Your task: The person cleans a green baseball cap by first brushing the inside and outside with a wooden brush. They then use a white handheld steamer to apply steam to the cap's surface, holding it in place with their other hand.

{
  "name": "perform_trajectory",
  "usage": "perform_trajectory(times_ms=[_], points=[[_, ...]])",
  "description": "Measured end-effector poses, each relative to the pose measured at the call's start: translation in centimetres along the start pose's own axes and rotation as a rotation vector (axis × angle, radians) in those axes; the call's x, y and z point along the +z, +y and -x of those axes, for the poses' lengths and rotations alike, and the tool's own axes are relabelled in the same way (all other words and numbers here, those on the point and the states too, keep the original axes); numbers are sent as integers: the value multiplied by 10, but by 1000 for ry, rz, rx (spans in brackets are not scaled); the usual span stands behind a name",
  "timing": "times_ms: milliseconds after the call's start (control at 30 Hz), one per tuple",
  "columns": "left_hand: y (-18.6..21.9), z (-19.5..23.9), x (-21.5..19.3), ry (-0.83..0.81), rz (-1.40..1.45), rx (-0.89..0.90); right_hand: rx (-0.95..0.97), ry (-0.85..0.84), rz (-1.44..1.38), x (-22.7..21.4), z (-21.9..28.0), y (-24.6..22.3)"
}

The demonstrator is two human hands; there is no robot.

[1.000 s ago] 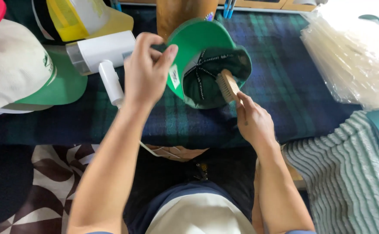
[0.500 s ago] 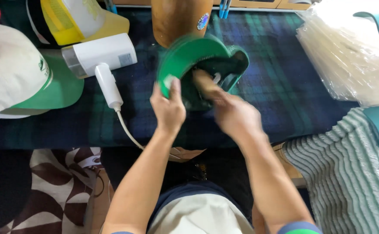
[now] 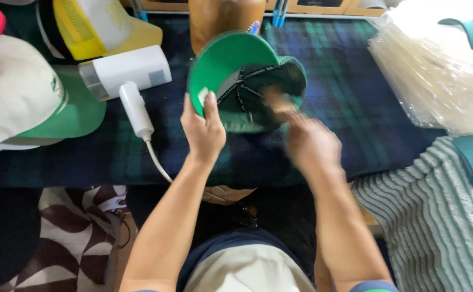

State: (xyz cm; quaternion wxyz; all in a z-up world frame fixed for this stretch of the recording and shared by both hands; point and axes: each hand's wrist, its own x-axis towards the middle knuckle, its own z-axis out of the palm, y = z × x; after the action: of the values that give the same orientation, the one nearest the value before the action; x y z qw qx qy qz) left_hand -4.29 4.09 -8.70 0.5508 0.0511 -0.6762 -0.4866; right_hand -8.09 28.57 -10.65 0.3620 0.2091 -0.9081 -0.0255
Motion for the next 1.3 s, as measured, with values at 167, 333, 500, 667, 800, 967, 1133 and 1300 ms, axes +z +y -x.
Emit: perform_trajectory(times_ms=[167,333,500,667,800,967,1133,1300], points=[[31,-65,-1,-114,115,177,47,-126,-617,-96,-4,23],[62,-124,11,-441,-63,332,15,-205,-862,-135,6,9],[55,-114,29,-601,27,350,-208,-79,-673,-108,-40,-15],[27,-87,30,-611,-8,147,-123,-352,-584,-38,-45,-51],[10,-86,26,-538,36,249,-167,-687,-742,-103,-44,-40],[26,-84,25,-611,48,208,-587,-259,-652,-70,-65,-3],[23,-85,31,-584,48,279,-301,-244,-681,-42,-43,-29],[20,-104,30,-602,16,275,169,-802,-855,-145,-25,1]])
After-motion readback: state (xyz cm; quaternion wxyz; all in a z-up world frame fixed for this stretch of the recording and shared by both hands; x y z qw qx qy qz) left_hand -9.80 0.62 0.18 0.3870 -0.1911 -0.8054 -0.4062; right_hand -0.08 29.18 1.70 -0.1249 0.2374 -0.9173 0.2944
